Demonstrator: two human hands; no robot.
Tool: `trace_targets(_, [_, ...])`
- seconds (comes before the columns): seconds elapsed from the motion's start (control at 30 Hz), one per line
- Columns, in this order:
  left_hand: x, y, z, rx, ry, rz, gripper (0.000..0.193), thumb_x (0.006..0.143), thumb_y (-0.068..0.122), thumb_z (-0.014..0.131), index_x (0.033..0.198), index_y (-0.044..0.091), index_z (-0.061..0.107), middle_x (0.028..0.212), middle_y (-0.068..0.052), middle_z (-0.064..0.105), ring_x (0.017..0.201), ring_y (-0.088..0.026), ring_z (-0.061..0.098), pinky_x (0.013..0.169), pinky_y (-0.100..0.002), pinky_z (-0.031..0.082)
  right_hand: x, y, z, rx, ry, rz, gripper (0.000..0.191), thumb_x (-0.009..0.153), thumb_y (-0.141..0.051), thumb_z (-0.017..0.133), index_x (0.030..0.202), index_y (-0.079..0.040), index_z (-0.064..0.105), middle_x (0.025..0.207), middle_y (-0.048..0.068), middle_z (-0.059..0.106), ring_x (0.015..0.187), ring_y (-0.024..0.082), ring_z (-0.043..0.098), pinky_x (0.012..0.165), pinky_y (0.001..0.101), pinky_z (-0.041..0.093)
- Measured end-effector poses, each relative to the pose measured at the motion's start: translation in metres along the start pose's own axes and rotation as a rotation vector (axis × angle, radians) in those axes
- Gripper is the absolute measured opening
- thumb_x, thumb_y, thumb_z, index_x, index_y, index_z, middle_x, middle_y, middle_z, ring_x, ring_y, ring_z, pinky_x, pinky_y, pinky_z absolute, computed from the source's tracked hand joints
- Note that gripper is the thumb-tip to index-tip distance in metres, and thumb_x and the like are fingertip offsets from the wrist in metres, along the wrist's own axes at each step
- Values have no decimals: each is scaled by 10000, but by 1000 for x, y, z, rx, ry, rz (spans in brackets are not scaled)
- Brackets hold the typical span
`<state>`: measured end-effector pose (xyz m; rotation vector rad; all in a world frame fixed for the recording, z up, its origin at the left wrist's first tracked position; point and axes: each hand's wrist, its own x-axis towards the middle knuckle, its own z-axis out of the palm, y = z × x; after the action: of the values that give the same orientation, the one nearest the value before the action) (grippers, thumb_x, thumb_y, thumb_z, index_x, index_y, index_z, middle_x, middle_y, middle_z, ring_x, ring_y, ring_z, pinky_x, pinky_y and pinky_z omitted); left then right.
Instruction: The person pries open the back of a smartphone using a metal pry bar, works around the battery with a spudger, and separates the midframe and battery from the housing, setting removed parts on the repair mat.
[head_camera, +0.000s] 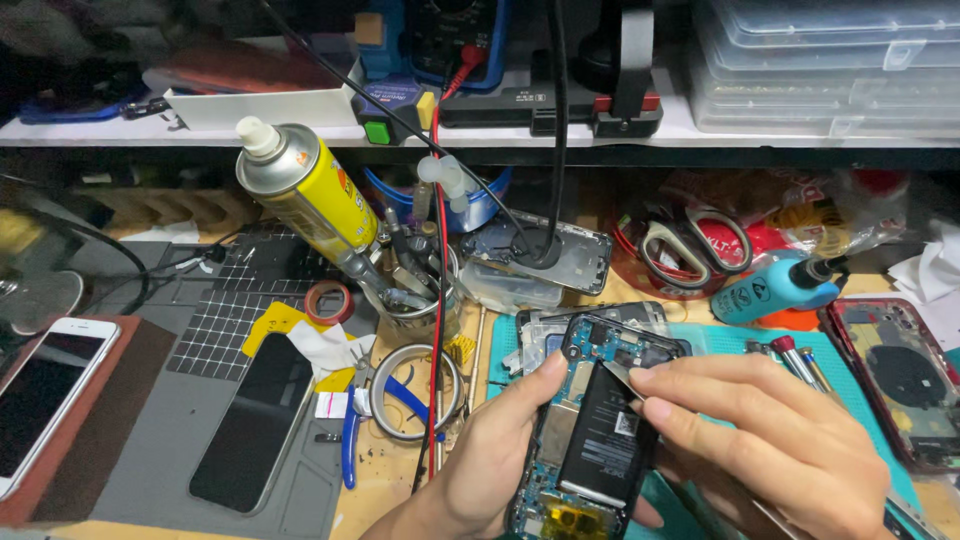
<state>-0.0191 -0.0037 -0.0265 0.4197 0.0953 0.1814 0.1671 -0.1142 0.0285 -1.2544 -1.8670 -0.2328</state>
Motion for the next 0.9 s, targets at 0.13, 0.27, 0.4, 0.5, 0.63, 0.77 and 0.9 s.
trace_targets(0.13, [1,-2,-4,-38,52,28,611,1223,412,264,1518,-68,499,1293,-200,679,1120,-271,708,991,-404,590,-4,-6,-3,-51,-41,24,446,652,-193,849,1046,-37,711,1112,129,734,1028,286,735,874,388,587])
trace_targets(0.27, [-1,-4,-5,-112,21,18,591,1209,402,266,1505,-53,498,1286,-189,686,1106,-262,716,972,-394,595,-5,-3,-7,-72,-95,-25,473,663,-249,856,1055,-28,710,1133,139,735,1042,296,731,865,391,581])
trace_targets(0.4, [-1,-3,-5,-129,13,13,586,1201,405,269,1500,-49,490,1277,-193,686,1099,-267,718,962,-393,603,-2,0,-7,-28,-79,-56,424,690,-194,822,1060,-26,699,1136,147,731,1046,294,732,871,388,586])
trace_targets(0.5, [-1,-2,-4,-120,37,1,610,1203,408,257,1518,-64,481,1292,-218,677,1116,-294,713,969,-410,606,-1,-1,-7,-8,-72,-6,392,713,-141,822,1072,-32,711,1122,135,741,1030,284,739,855,374,588])
trace_targets(0.63, [-2,-1,-4,-72,-75,-18,660,1218,453,226,1542,-72,458,1278,-288,659,1092,-371,709,952,-447,605,-2,-2,-8,-4,-77,9,394,696,-127,825,1060,-28,713,1102,137,744,1007,292,742,832,370,582])
trace_targets(0.77, [2,5,-6,-94,-39,-41,697,1207,472,226,1540,-105,430,1316,-291,633,1101,-417,706,906,-509,613,-4,2,5,130,91,198,281,783,-30,811,1045,-22,709,1060,113,763,973,231,744,833,337,609])
trace_targets(0.9, [4,16,-10,-240,-150,-20,650,1256,414,237,1574,-126,409,1389,-351,595,1048,-500,676,851,-544,614,-9,12,2,201,209,468,179,897,10,698,1075,26,683,1128,144,740,1014,197,743,865,315,606])
